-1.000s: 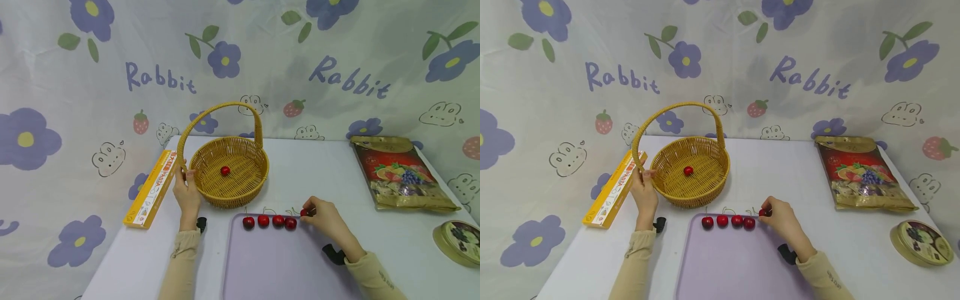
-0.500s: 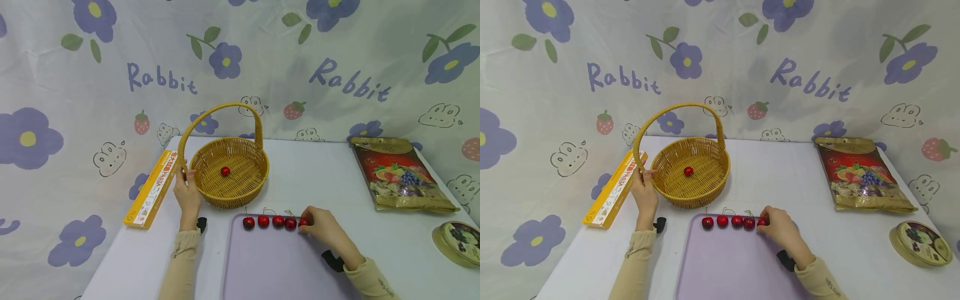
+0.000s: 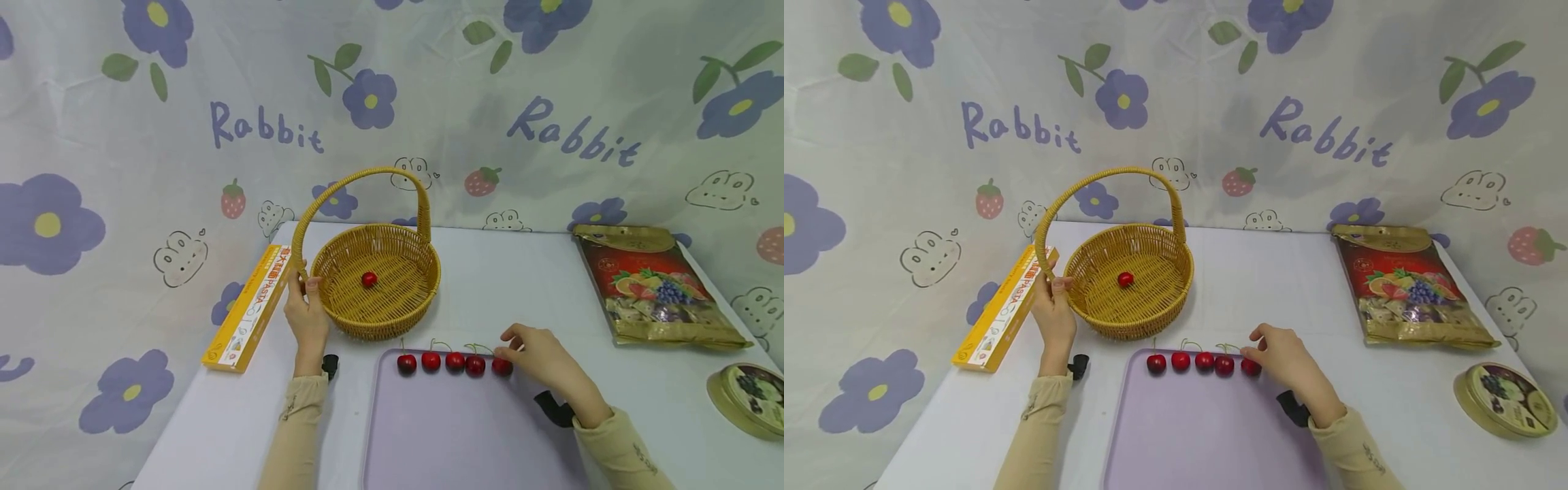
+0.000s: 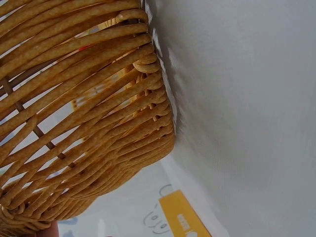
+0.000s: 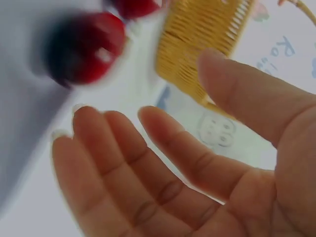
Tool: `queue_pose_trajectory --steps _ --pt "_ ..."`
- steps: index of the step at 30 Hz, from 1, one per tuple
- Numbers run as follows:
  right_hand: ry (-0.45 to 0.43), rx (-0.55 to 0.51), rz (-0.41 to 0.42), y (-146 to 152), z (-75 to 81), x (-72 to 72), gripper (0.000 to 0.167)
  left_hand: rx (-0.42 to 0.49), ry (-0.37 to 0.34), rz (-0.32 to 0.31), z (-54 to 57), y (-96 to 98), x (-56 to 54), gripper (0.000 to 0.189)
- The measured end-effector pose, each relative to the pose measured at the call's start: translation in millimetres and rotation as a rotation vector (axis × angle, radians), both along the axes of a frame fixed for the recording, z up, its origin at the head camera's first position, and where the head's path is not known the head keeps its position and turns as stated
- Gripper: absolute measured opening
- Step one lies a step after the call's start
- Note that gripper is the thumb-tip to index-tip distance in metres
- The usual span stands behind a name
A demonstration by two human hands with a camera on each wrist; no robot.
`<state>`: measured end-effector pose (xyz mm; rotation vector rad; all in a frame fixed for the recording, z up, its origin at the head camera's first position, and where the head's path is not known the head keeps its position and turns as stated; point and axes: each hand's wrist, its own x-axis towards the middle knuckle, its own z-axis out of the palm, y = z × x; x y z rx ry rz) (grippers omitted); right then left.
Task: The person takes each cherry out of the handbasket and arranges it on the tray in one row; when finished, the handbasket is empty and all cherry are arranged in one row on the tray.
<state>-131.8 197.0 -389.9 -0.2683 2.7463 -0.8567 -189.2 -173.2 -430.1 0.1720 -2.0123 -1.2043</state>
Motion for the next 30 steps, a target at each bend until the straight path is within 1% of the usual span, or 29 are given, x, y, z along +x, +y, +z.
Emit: queue_pose_trajectory --steps 4,7,10,12,14,16,18,19,22,24,27,30 --pt "0.052 0.016 0.033 -4.6 19.7 -17.7 0.035 -0.009 -0.006 0.003 1.2 -2.2 -0.2 0.060" --pt "0.074 -0.010 0.060 -14.0 34.7 -35.5 0.035 -0.016 -0.020 0.012 1.3 -3.5 -0.2 0.061" --pt "0.057 -0.058 0.106 -27.2 45.7 -56.1 0.035 -0.019 -0.037 0.016 1.3 -3.4 0.5 0.060" --pt "0.013 -0.109 0.142 -38.1 50.1 -70.7 0.035 -0.017 -0.043 0.012 1.2 -2.6 0.8 0.059" --pt "-0.051 -0.179 0.188 -51.3 52.7 -86.1 0.037 -0.015 -0.045 0.007 1.3 -1.2 1.1 0.057" --pt "-0.135 -0.268 0.230 -68.4 53.9 -103.1 0.040 -0.016 -0.046 0.008 2.0 -1.3 1.6 0.056" --pt "-0.227 -0.355 0.259 -88.8 52.7 -122.0 0.044 -0.019 -0.046 0.013 2.8 -2.6 2.6 0.056" --pt "-0.283 -0.409 0.260 -99.4 51.0 -131.6 0.047 -0.021 -0.045 0.015 2.8 -3.0 2.7 0.056" --pt "-0.459 -0.549 0.225 -130.2 41.1 -157.8 0.055 -0.032 -0.043 0.024 2.1 -3.0 3.4 0.061" --pt "-0.565 -0.623 0.182 -148.3 32.7 -171.0 0.060 -0.035 -0.042 0.032 1.4 -2.0 3.6 0.063" --pt "-0.678 -0.665 0.121 -169.2 20.5 -184.6 0.065 -0.035 -0.044 0.039 2.1 0.7 4.2 0.061" --pt "-0.760 -0.686 0.037 -184.1 12.7 -191.9 0.068 -0.028 -0.047 0.029 3.3 3.6 4.5 0.061"
